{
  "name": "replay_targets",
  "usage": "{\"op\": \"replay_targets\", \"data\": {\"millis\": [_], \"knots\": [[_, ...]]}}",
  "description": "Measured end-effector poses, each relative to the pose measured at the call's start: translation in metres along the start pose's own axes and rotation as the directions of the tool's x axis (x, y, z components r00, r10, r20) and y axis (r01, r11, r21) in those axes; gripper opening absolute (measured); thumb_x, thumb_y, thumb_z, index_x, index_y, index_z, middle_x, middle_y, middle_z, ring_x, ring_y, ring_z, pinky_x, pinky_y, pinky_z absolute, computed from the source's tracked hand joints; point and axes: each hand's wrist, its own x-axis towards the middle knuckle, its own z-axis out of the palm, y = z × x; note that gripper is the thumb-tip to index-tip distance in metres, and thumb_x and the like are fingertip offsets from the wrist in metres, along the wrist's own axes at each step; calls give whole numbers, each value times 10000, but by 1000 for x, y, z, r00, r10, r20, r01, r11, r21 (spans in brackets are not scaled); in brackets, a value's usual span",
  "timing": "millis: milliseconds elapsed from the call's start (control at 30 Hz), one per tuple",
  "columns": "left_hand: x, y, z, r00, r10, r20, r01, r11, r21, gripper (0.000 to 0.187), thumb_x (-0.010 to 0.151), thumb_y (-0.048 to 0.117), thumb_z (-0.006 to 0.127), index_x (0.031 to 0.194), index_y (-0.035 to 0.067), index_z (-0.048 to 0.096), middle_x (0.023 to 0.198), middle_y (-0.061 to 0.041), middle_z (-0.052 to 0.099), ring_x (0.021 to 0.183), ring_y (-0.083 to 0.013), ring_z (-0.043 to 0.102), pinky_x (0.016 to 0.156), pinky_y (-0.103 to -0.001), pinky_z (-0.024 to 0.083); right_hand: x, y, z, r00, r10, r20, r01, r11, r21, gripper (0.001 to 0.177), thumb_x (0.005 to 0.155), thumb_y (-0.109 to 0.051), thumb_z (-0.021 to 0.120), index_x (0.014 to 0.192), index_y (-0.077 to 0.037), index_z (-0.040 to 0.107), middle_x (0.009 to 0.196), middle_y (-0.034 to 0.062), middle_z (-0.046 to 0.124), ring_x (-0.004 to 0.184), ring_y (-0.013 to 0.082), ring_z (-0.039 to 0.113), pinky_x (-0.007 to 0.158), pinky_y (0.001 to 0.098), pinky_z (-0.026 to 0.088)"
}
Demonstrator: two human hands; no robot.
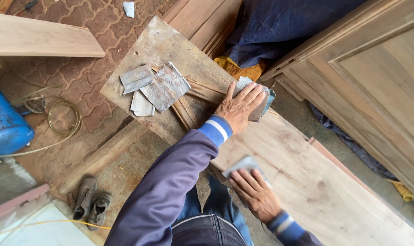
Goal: Manually sanding a wood plank with sandpaper and finishing with an electric sander.
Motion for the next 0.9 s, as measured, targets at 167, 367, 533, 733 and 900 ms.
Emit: {"op": "replay_targets", "data": {"millis": [167, 367, 533, 733, 900], "knots": [[4, -3, 3, 998, 51, -40, -49, 998, 37, 843, 867, 181, 602, 1615, 133, 215, 1710, -57, 127, 1583, -247, 78, 1243, -650, 66, 94, -31, 26, 979, -92, 182, 130, 969, -210, 483, 890, -221, 594, 1326, -30, 673, 1546, 176, 422, 1446, 362, 389, 1221, 585, 264], [4, -6, 6, 996, 69, -61, -66, 997, 48, 851, 871, 183, 588, 1630, 130, 206, 1715, -65, 123, 1587, -254, 85, 1250, -653, 67, 11, -27, 27, 1000, 16, -11, -19, 957, -291, 567, 873, -235, 574, 1417, -75, 592, 1624, 96, 373, 1467, 285, 356, 1164, 501, 315], [2, -10, 10, 993, 104, -64, -103, 994, 27, 867, 849, 194, 582, 1623, 116, 199, 1703, -77, 134, 1573, -259, 93, 1233, -660, 59, -1, -33, 42, 996, 81, 20, -71, 950, -303, 606, 864, -249, 568, 1436, -49, 570, 1629, 91, 346, 1468, 290, 345, 1160, 507, 312], [1, -17, 10, 974, 186, -126, -183, 982, 40, 832, 874, 202, 583, 1621, 100, 231, 1705, -102, 186, 1582, -273, 141, 1242, -669, 66, 107, -51, 38, 997, 69, 41, -57, 968, -246, 503, 961, -255, 577, 1419, -46, 585, 1631, 135, 361, 1497, 331, 337, 1215, 528, 286], [-1, -20, 5, 959, 239, -150, -242, 970, 2, 840, 889, 254, 616, 1621, 91, 237, 1700, -108, 198, 1584, -273, 152, 1240, -689, 61, 2, -51, 42, 967, 200, -155, -233, 943, -237, 567, 920, -246, 586, 1460, -76, 572, 1653, 78, 373, 1500, 252, 360, 1209, 454, 301]]}}
